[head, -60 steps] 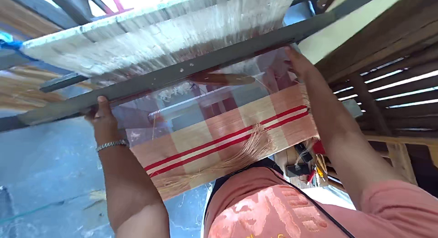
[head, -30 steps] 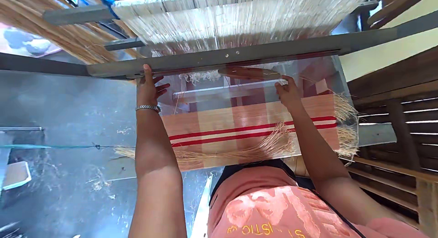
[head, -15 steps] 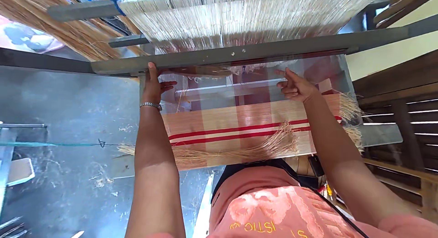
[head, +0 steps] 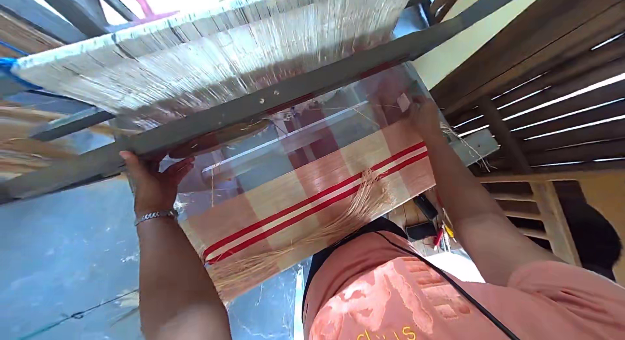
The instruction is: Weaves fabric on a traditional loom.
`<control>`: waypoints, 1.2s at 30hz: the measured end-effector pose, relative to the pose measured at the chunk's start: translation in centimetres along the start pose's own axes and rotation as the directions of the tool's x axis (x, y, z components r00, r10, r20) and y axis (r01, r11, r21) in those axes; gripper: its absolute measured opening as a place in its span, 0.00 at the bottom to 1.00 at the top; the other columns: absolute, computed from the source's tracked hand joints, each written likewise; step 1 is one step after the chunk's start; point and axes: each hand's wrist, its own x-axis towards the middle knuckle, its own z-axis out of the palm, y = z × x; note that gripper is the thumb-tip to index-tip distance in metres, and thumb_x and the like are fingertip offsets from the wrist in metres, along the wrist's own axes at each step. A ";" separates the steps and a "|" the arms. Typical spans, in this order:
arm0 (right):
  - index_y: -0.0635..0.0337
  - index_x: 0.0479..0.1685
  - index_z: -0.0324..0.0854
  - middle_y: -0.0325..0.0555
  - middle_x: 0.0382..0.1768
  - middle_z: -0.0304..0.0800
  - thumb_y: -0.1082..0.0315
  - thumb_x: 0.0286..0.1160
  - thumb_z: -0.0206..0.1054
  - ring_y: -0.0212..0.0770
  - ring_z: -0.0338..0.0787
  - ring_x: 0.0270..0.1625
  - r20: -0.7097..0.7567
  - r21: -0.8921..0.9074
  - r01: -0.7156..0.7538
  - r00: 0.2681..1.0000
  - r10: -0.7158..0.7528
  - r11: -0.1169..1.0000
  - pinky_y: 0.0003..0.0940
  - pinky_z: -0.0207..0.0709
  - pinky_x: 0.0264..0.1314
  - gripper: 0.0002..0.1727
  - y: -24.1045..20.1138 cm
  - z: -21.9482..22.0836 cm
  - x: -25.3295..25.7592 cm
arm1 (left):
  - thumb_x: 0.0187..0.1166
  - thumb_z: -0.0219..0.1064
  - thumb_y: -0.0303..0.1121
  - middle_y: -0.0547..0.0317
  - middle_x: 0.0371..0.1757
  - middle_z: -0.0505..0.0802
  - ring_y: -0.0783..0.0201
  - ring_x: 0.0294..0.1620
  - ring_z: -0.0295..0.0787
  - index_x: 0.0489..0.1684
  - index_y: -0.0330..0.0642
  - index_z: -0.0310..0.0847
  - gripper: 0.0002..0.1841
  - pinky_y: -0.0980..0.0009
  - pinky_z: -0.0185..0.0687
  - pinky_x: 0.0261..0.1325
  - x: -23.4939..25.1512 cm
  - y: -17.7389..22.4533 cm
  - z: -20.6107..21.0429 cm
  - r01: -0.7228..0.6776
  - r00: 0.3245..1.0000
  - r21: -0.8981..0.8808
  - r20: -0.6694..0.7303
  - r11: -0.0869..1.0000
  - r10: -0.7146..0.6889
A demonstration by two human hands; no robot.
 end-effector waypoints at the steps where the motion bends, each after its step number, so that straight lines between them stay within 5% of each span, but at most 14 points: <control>1: 0.67 0.75 0.77 0.73 0.72 0.79 0.62 0.89 0.53 0.72 0.78 0.76 0.046 -0.066 -0.009 0.999 0.012 0.998 0.72 0.68 0.78 0.24 0.9 0.0 0.1 | 0.82 0.23 0.74 0.55 0.81 0.77 0.55 0.62 0.91 0.87 0.55 0.58 0.44 0.56 0.90 0.61 0.0 0.4 0.5 -0.002 1.000 0.023 -0.003 1.000 0.002; 4: 0.71 0.71 0.78 0.78 0.65 0.83 0.62 0.91 0.50 0.77 0.81 0.71 0.084 -0.166 0.038 0.996 -0.025 0.985 0.78 0.69 0.72 0.24 2.2 0.6 -1.1 | 0.83 0.19 0.71 0.52 0.80 0.78 0.54 0.60 0.91 0.86 0.51 0.58 0.44 0.56 0.91 0.58 -0.4 1.1 1.1 0.023 0.999 -0.028 -0.021 0.999 -0.023; 9: 0.70 0.75 0.74 0.76 0.74 0.75 0.60 0.91 0.47 0.76 0.76 0.76 0.068 -0.201 -0.022 0.997 0.036 0.979 0.78 0.67 0.73 0.26 1.5 2.2 -1.9 | 0.80 0.20 0.75 0.45 0.75 0.82 0.51 0.56 0.92 0.85 0.46 0.61 0.49 0.54 0.92 0.55 0.9 0.7 0.6 0.067 0.998 -0.088 -0.004 0.994 -0.067; 13: 0.70 0.74 0.75 0.76 0.71 0.78 0.57 0.93 0.43 0.75 0.78 0.75 0.066 -0.254 -0.041 0.996 0.060 0.966 0.76 0.69 0.72 0.28 1.8 1.7 -1.6 | 0.86 0.28 0.70 0.48 0.62 0.89 0.56 0.44 0.95 0.75 0.39 0.67 0.44 0.57 0.94 0.49 0.5 -1.0 -3.8 -0.013 0.997 0.109 -0.070 0.994 0.021; 17: 0.74 0.74 0.72 0.79 0.74 0.75 0.60 0.94 0.39 0.75 0.77 0.76 0.084 -0.321 -0.054 0.993 0.085 0.946 0.73 0.70 0.74 0.28 1.2 2.3 -1.7 | 0.90 0.50 0.59 0.51 0.62 0.85 0.67 0.37 0.89 0.85 0.42 0.52 0.35 0.68 0.89 0.41 -1.9 -2.2 -5.8 0.012 0.950 0.147 -0.310 0.989 0.035; 20: 0.74 0.74 0.72 0.79 0.74 0.74 0.60 0.94 0.39 0.75 0.77 0.76 0.088 -0.319 -0.065 0.991 0.098 0.946 0.75 0.70 0.72 0.28 1.1 2.6 -1.8 | 0.82 0.67 0.52 0.42 0.70 0.83 0.58 0.50 0.89 0.93 0.48 0.41 0.45 0.59 0.87 0.50 -2.3 -2.9 -3.2 0.036 0.929 0.155 -0.369 0.987 0.024; 24: 0.74 0.74 0.73 0.79 0.72 0.76 0.59 0.94 0.39 0.75 0.78 0.76 0.107 -0.327 -0.026 0.992 0.064 0.945 0.75 0.69 0.73 0.28 1.4 1.8 -1.8 | 0.82 0.68 0.37 0.41 0.71 0.81 0.52 0.57 0.90 0.91 0.51 0.42 0.41 0.54 0.90 0.52 -1.6 -3.9 -2.0 -0.061 0.902 -0.104 -0.432 0.993 0.010; 29: 0.74 0.73 0.73 0.78 0.73 0.76 0.61 0.94 0.41 0.73 0.77 0.78 0.121 -0.321 0.022 0.993 0.018 0.947 0.72 0.68 0.76 0.27 1.2 1.1 -2.1 | 0.81 0.64 0.29 0.37 0.69 0.80 0.48 0.53 0.92 0.91 0.48 0.34 0.43 0.50 0.94 0.48 -6.3 -4.3 -8.1 -0.231 0.784 -0.137 -0.613 0.963 0.101; 36: 0.74 0.75 0.71 0.79 0.73 0.75 0.59 0.95 0.39 0.75 0.76 0.77 0.157 -0.317 0.097 0.986 -0.049 0.943 0.73 0.67 0.77 0.28 2.0 0.8 -2.0 | 0.81 0.64 0.26 0.38 0.77 0.73 0.46 0.58 0.91 0.91 0.53 0.38 0.41 0.48 0.94 0.49 -16.0 -5.0 -13.8 -0.231 0.651 -0.022 -0.746 0.973 0.138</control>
